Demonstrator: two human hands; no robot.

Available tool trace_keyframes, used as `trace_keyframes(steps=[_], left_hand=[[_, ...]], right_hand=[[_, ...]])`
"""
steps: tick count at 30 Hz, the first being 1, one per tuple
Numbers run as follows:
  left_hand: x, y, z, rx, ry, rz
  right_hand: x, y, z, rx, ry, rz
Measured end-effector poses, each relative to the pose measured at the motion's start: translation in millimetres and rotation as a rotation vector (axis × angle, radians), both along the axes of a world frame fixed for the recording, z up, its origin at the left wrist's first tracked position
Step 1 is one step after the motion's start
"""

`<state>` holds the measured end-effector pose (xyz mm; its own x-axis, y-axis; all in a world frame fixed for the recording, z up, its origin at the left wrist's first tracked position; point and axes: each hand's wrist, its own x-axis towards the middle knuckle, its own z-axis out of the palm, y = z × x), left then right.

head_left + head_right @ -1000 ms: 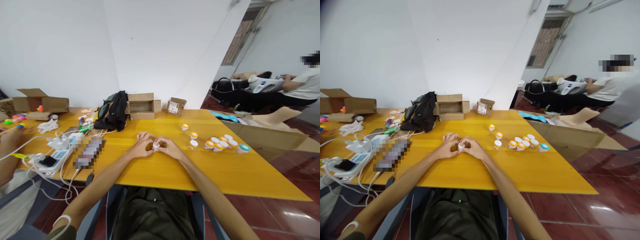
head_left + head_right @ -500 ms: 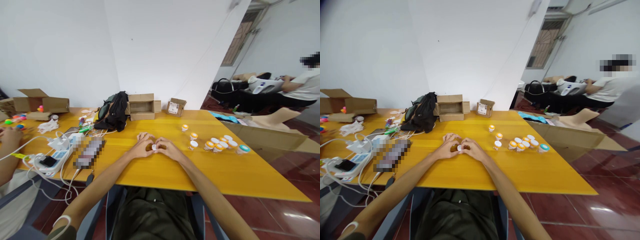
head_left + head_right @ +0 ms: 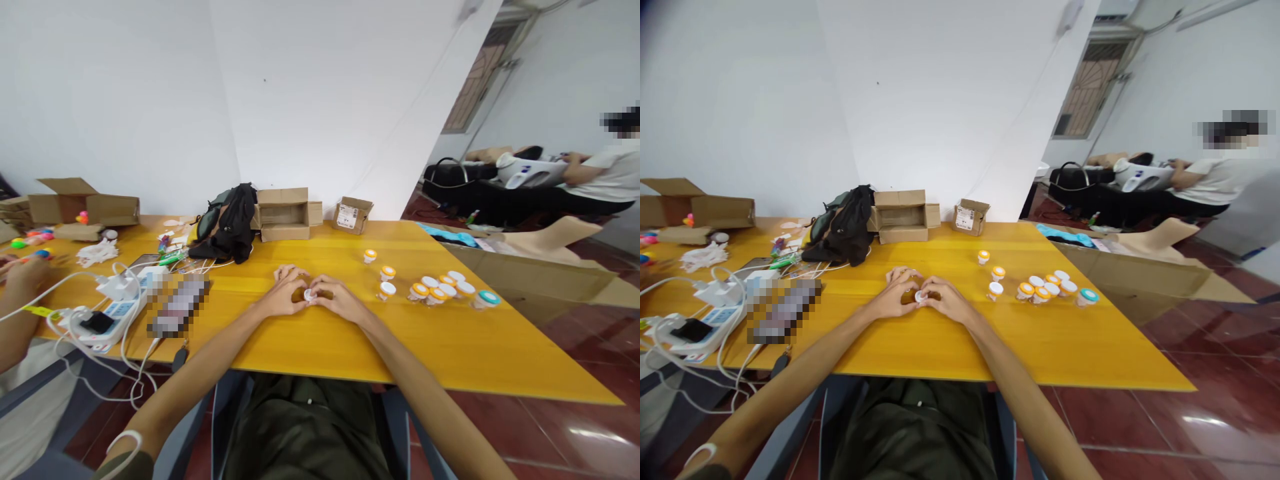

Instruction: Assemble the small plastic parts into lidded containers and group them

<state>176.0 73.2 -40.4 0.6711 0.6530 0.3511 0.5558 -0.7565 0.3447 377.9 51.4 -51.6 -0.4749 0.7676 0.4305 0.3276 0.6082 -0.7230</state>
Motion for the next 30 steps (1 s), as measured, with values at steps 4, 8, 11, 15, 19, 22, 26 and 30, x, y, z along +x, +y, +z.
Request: trace_keyframes(steps=[4,8,11,15,19,22,26,30], left_hand=[[0.2,-0.4,1.1,-0.013,-0.004,-0.004],[0.3,-0.2,0.3,-0.022,-0.012,-0.005],[0.2,0.7,-1.7,-0.021,-0.01,-0.002],[-0.1,1.7,-3.7,-0.009,-0.009,0.0],[0.0,1.4,-3.4,0.004,-0.016,-0.006],[-0.3,0.9,-2.4,0.005,-0.014,-0.011],[-3.2,0.4,0.4,0.005,-0.001,-0.023],[-8.8,0.6,5.0,-0.013,0.008,-0.035]], right_hand=[[-0.1,0.7,-1.1,-0.008,-0.008,-0.009],[-0.2,1.8,-2.3,-0.029,-0.011,-0.015],[-0.5,2.0,-2.0,-0.049,-0.012,-0.025],[-1.2,1.6,-0.2,-0.054,-0.029,-0.02],[-2.4,1.5,1.0,-0.066,-0.03,-0.013],[-2.9,2.0,0.8,-0.084,-0.022,-0.007],[-2.7,3.1,-0.7,-0.131,0.009,-0.016],[-2.6,3.4,-3.5,-0.161,0.034,-0.025]])
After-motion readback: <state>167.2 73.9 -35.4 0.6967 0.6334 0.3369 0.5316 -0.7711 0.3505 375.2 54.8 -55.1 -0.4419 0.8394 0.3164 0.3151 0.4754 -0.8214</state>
